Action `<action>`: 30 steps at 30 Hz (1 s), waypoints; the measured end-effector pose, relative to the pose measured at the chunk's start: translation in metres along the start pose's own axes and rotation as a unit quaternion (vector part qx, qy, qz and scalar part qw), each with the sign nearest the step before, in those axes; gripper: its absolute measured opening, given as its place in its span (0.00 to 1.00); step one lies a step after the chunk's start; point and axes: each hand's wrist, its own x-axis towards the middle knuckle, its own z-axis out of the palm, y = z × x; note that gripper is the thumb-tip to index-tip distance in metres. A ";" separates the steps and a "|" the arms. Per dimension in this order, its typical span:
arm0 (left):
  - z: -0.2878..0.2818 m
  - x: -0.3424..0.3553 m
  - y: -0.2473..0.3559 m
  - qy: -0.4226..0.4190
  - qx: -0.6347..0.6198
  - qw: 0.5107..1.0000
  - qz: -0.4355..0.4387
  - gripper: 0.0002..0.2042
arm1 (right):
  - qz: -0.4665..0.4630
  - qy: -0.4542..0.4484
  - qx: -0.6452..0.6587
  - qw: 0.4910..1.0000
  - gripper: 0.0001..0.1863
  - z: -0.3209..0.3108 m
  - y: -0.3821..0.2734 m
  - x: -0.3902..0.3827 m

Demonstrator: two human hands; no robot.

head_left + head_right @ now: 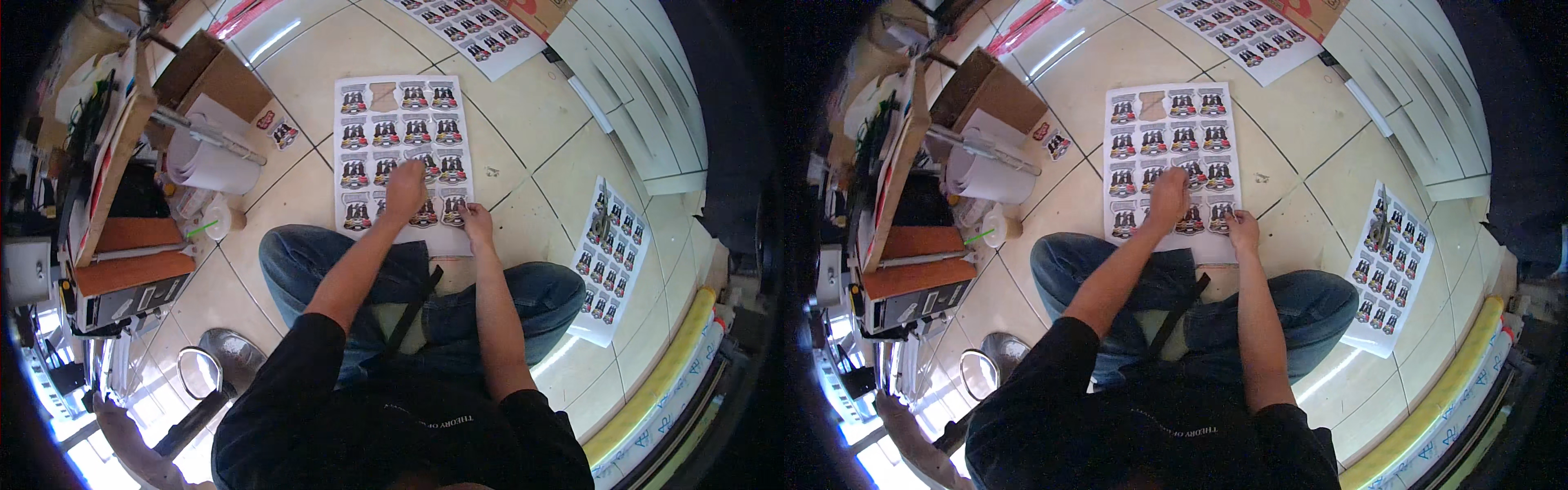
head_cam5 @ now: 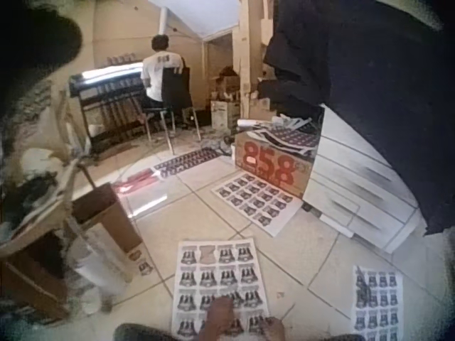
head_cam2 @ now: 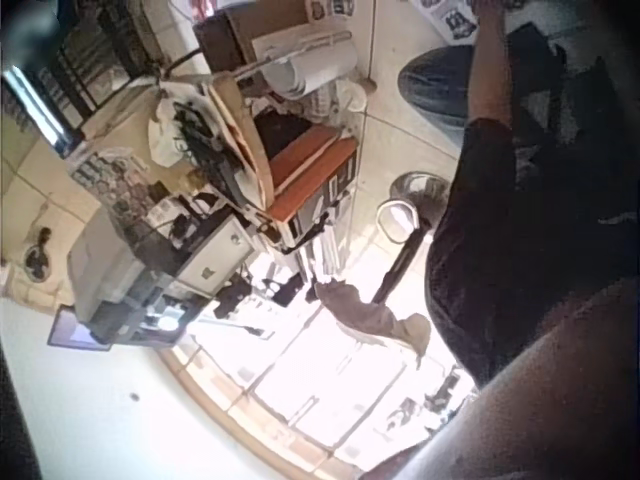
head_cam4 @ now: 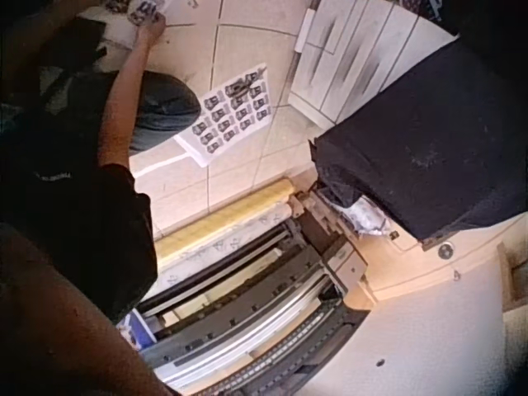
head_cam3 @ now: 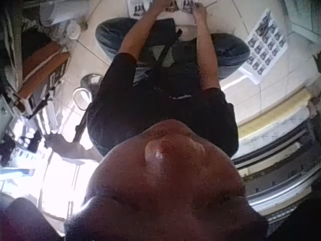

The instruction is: Organizing and sorting printed stickers from a sheet on the floor.

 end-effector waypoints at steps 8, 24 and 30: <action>0.016 0.050 0.015 0.056 0.243 0.969 0.001 0.38 | 0.062 -0.042 0.040 0.996 0.16 0.000 -0.001 -0.002; 0.009 0.058 0.009 0.048 0.296 0.954 -0.010 0.38 | 0.026 0.008 0.058 0.998 0.17 -0.005 -0.019 -0.024; -0.018 0.069 -0.016 0.144 0.199 0.963 0.107 0.25 | -0.068 0.034 0.117 0.990 0.21 0.021 -0.065 0.024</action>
